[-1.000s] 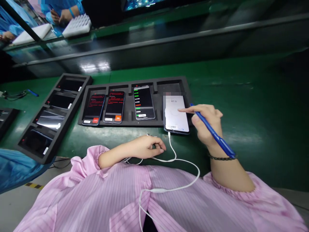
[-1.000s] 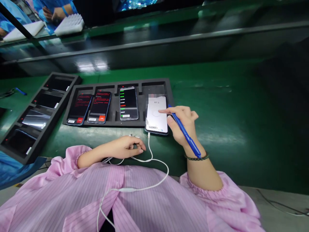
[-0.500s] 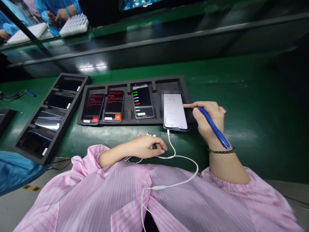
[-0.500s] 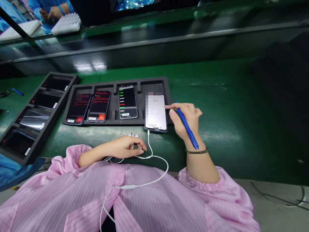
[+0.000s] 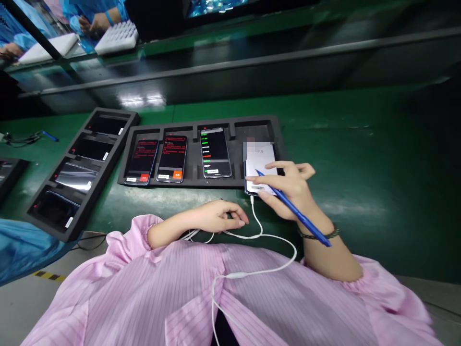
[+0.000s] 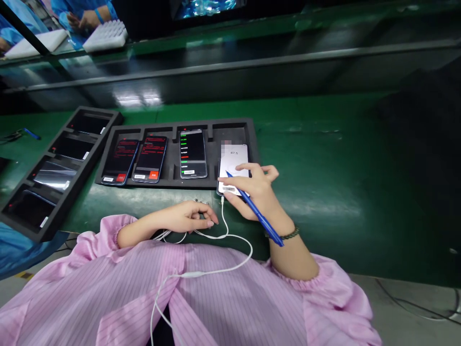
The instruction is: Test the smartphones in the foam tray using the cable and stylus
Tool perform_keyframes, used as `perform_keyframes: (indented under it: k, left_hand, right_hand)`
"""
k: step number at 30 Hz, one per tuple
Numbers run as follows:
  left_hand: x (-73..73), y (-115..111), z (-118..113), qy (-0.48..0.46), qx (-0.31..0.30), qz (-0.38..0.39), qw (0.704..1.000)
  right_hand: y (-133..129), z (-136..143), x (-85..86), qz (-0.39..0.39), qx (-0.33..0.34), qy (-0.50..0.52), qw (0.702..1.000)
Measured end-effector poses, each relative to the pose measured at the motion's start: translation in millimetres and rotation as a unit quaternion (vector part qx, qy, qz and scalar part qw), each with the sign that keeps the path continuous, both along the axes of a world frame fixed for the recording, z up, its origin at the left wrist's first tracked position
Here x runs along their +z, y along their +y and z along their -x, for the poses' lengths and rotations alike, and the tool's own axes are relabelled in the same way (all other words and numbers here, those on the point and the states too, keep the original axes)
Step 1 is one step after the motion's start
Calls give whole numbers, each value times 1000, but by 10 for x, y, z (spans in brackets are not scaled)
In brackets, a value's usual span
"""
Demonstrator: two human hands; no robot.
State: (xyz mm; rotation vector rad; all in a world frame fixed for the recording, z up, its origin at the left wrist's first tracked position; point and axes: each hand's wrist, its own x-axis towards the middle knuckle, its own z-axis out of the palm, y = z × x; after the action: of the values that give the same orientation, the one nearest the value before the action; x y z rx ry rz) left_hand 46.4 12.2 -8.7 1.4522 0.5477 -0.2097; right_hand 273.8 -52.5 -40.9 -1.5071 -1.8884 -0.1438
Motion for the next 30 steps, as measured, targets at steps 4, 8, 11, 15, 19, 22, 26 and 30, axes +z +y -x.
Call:
perform_keyframes:
  k: [4, 8, 11, 15, 19, 22, 26, 30]
  left_hand:
    - [21, -1, -1, 1, 19, 27, 999]
    - [22, -35, -41, 16, 68, 53, 996]
    - [8, -73, -111, 30, 110, 86, 990]
    - [29, -130, -218, 51, 176, 93, 979]
    - [41, -190, -307, 38, 229, 71, 970]
    - [4, -223, -359, 29, 253, 26, 967]
    - [-58, -239, -390, 25, 255, -71, 964]
    - [-50, -252, -400, 37, 199, -259, 944]
  right_hand:
    - [-72, -134, 54, -33, -78, 32, 996]
    - [-143, -193, 106, -102, -83, 83, 988]
    - [-136, -159, 100, -144, -34, 105, 983]
    - [-109, -143, 71, -110, -6, 89, 990]
    - [-120, -138, 97, -122, -25, 107, 986]
    - [-139, -108, 142, -155, -2, 79, 985]
    - [-160, -61, 169, -55, -22, 27, 998]
    - [-146, -55, 119, 47, -29, 15, 998]
